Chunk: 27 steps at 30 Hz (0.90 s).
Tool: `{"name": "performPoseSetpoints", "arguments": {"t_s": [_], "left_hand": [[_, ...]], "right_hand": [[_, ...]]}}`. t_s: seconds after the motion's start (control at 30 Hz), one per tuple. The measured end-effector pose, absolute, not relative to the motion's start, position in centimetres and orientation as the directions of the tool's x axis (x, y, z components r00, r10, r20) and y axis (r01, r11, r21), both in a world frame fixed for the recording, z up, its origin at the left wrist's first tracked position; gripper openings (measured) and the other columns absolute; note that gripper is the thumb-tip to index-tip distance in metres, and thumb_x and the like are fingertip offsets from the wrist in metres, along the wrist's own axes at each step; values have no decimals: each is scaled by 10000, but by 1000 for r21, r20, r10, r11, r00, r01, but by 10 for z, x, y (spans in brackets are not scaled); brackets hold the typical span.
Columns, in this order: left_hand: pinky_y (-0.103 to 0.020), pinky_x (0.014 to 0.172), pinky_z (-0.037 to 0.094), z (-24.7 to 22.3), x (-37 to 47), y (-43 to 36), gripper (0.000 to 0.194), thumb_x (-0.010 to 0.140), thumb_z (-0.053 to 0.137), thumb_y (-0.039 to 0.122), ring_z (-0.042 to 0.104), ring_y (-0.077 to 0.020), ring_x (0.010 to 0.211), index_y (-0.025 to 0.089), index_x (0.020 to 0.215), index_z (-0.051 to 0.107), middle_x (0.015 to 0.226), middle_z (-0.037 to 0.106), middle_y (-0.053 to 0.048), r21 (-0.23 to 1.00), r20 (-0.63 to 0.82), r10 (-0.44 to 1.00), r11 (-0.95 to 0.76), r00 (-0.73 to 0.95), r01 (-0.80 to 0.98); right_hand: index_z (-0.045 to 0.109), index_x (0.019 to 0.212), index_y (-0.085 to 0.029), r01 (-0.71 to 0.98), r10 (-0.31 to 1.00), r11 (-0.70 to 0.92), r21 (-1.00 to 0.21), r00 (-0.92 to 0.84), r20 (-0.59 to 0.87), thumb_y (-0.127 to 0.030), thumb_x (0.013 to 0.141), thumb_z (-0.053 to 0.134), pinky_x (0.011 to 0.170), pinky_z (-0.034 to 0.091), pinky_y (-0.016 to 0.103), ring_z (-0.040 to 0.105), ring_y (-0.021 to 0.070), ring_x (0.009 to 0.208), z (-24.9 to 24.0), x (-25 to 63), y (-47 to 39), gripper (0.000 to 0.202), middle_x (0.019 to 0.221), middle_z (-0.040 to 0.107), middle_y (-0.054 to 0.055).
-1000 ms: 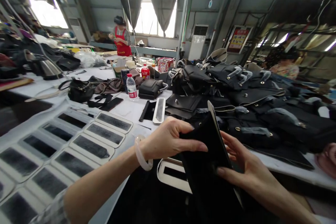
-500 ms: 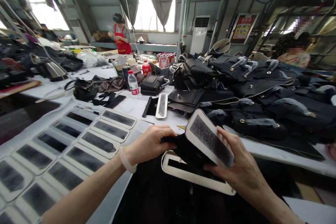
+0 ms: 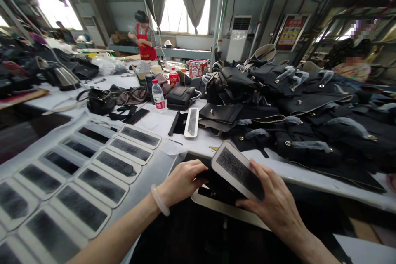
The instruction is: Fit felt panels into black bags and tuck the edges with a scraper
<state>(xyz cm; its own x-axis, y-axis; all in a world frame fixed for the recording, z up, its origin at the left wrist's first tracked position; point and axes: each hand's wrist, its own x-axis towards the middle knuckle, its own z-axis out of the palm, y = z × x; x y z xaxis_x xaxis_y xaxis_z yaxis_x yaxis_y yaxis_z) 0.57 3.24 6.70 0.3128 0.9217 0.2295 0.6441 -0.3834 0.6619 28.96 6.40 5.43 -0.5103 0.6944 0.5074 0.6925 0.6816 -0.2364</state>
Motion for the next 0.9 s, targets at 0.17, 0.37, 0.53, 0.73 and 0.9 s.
{"name": "performPoseSetpoints", "arguments": {"t_s": [0.17,0.37,0.53,0.73,0.9], "left_hand": [[-303,851,449,35,13,34,213,736,731,80,595,-207,953,206,907,715,943,677,-18,738,196,939,-332,284,587],[-320,1015,411,13,-1,21,280,772,728,185,572,-209,1109,230,1048,708,1158,656,-33,890,167,985,-170,44,423],[-371,1000,436,-30,-6,6,350,912,573,430,597,-238,1105,194,1165,630,1174,661,-82,990,-19,979,46,-201,132],[-423,984,431,-72,19,-8,470,930,463,564,572,-289,1160,194,1153,649,1199,667,-103,946,-275,936,223,-220,-234],[-478,1016,393,-86,41,-13,573,936,342,659,465,-307,1310,287,1297,587,1390,572,-59,855,-388,906,286,-169,-431]], "right_hand": [[325,1475,-154,704,580,706,70,-633,513,-657,944,386,870,454,469,562,330,1083,48,296,63,734,1314,520,182],[520,1326,-110,635,435,725,266,-722,538,-535,996,384,799,433,406,591,278,940,40,304,65,556,1198,560,186],[542,1304,-98,581,373,766,275,-750,546,-501,997,419,796,431,396,575,266,902,28,295,68,521,1195,554,192],[530,1347,-151,503,373,840,203,-807,459,-609,973,383,792,465,359,600,249,938,10,291,75,610,1222,562,160],[560,1345,-230,391,308,905,169,-874,375,-633,956,403,786,516,302,626,221,974,10,304,83,582,1265,577,122]]}}
